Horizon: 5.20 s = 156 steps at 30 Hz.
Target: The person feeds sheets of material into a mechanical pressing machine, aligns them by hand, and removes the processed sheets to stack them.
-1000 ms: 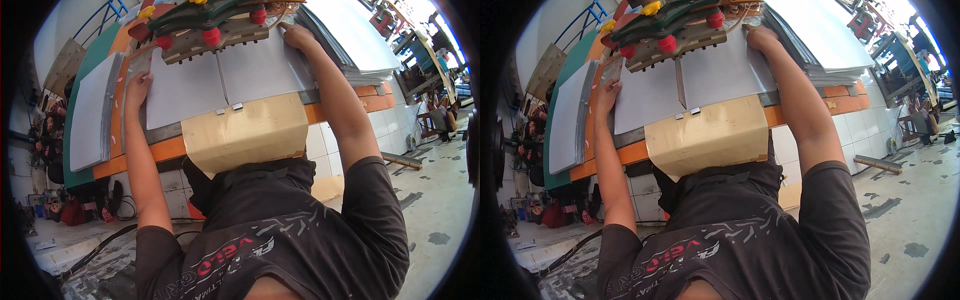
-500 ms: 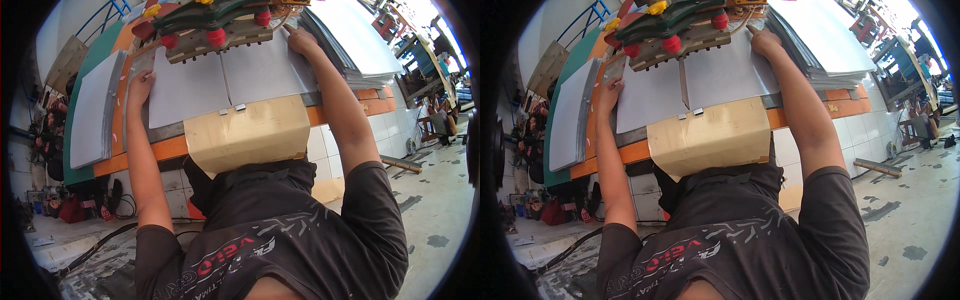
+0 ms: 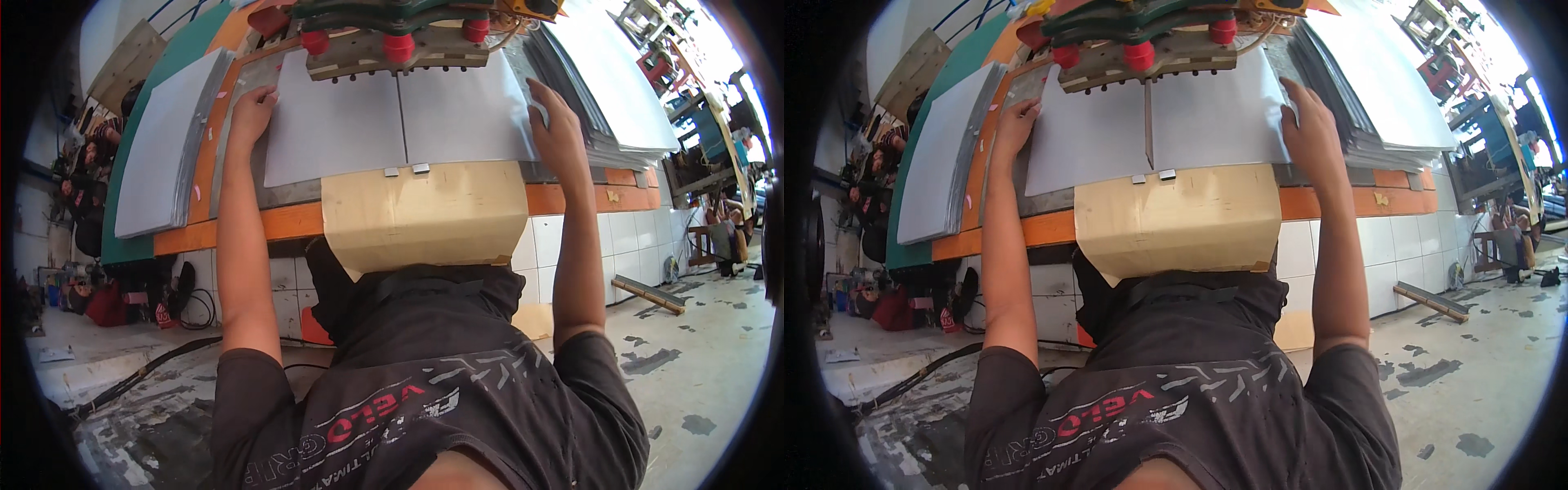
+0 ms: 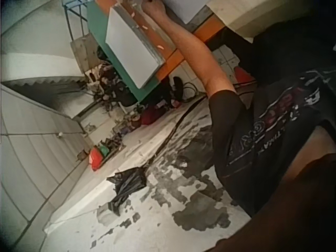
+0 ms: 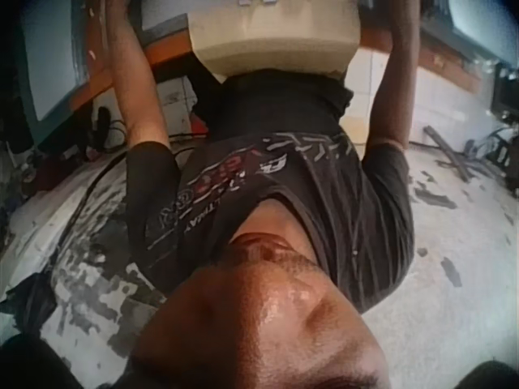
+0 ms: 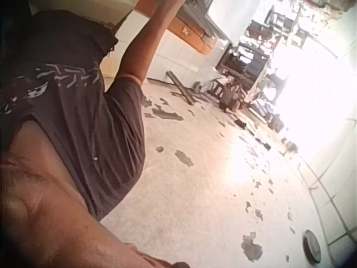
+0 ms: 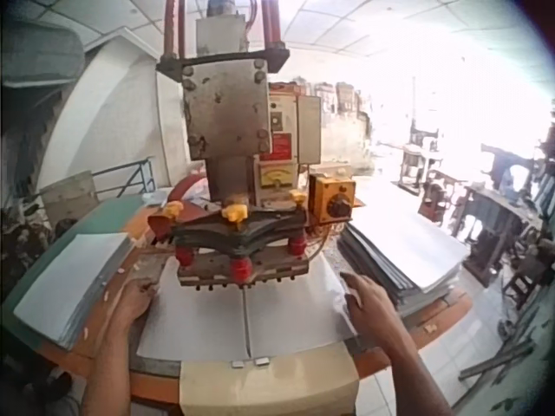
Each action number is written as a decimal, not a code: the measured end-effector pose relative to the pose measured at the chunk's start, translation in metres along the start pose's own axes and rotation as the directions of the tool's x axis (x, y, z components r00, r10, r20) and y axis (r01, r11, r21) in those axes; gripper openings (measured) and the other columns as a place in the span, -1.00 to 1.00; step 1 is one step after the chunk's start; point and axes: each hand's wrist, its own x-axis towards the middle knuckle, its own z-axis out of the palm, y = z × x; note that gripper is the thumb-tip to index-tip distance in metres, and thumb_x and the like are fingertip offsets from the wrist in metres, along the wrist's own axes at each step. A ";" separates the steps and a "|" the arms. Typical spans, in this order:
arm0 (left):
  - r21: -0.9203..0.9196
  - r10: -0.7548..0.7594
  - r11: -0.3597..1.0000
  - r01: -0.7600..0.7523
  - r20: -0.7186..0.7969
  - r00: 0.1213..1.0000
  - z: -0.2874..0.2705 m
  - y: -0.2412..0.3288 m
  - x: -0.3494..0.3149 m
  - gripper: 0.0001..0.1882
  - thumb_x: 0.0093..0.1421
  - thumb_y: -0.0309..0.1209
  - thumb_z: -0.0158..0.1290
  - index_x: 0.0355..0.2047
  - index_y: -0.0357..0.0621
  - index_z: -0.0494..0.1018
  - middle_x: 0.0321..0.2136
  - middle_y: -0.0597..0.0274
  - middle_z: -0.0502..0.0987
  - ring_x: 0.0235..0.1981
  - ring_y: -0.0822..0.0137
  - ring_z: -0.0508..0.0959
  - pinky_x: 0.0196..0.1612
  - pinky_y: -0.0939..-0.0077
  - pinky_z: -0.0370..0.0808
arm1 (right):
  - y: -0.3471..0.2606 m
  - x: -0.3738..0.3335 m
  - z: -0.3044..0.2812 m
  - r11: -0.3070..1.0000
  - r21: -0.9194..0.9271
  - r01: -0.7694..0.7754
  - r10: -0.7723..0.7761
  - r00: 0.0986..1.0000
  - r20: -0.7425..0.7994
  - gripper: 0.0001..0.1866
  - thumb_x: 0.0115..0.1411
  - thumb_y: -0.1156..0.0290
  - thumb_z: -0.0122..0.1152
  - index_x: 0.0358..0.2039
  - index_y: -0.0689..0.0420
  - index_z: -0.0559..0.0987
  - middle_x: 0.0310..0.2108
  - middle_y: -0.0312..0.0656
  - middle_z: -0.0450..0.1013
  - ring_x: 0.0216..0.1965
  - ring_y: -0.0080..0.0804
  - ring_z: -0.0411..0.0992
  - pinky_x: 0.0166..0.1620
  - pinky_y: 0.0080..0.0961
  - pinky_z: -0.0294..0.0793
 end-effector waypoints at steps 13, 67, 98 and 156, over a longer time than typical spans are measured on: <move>-0.045 -0.017 0.999 0.018 0.016 1.000 -0.004 0.000 -0.001 -0.61 0.25 -0.26 0.11 0.00 -0.22 0.59 -0.20 -0.13 0.66 -0.15 0.08 0.66 -0.01 0.33 0.52 | -0.097 -0.111 -0.008 0.946 0.323 -0.004 0.037 0.994 -0.098 -0.75 0.17 0.63 0.21 -0.12 0.21 0.64 -0.54 -0.26 0.44 -0.55 -0.53 0.38 -0.44 -0.55 0.34; 0.240 -0.175 0.922 0.304 -0.443 0.879 -0.203 -0.196 -0.076 -0.71 0.30 -0.27 0.07 -0.06 -0.07 0.64 -0.16 0.07 0.62 -0.13 0.15 0.62 0.00 0.34 0.50 | -0.036 -0.232 0.054 0.910 0.361 -0.205 0.004 0.874 0.486 -0.63 0.27 0.31 0.17 -0.62 0.20 0.38 -0.67 0.00 0.26 -0.57 0.04 0.31 -0.44 -0.17 0.25; 0.136 -0.233 0.935 0.328 -0.462 0.855 -0.206 -0.195 -0.077 -0.70 0.33 -0.26 0.03 -0.07 -0.11 0.64 -0.15 0.12 0.67 -0.11 0.21 0.64 0.01 0.39 0.48 | -0.032 -0.237 0.058 0.909 0.362 -0.209 0.020 0.887 0.462 -0.66 0.25 0.35 0.18 -0.62 0.21 0.39 -0.69 -0.01 0.27 -0.61 0.01 0.31 -0.48 -0.20 0.24; 0.166 -0.256 0.914 0.369 -0.469 0.845 -0.206 -0.190 -0.076 -0.69 0.32 -0.23 0.05 -0.07 -0.08 0.64 -0.14 0.11 0.67 -0.08 0.17 0.63 0.02 0.38 0.48 | -0.038 -0.233 0.058 0.930 0.327 -0.168 0.010 0.901 0.433 -0.67 0.26 0.36 0.16 -0.61 0.23 0.41 -0.67 0.00 0.33 -0.61 0.03 0.36 -0.48 -0.21 0.28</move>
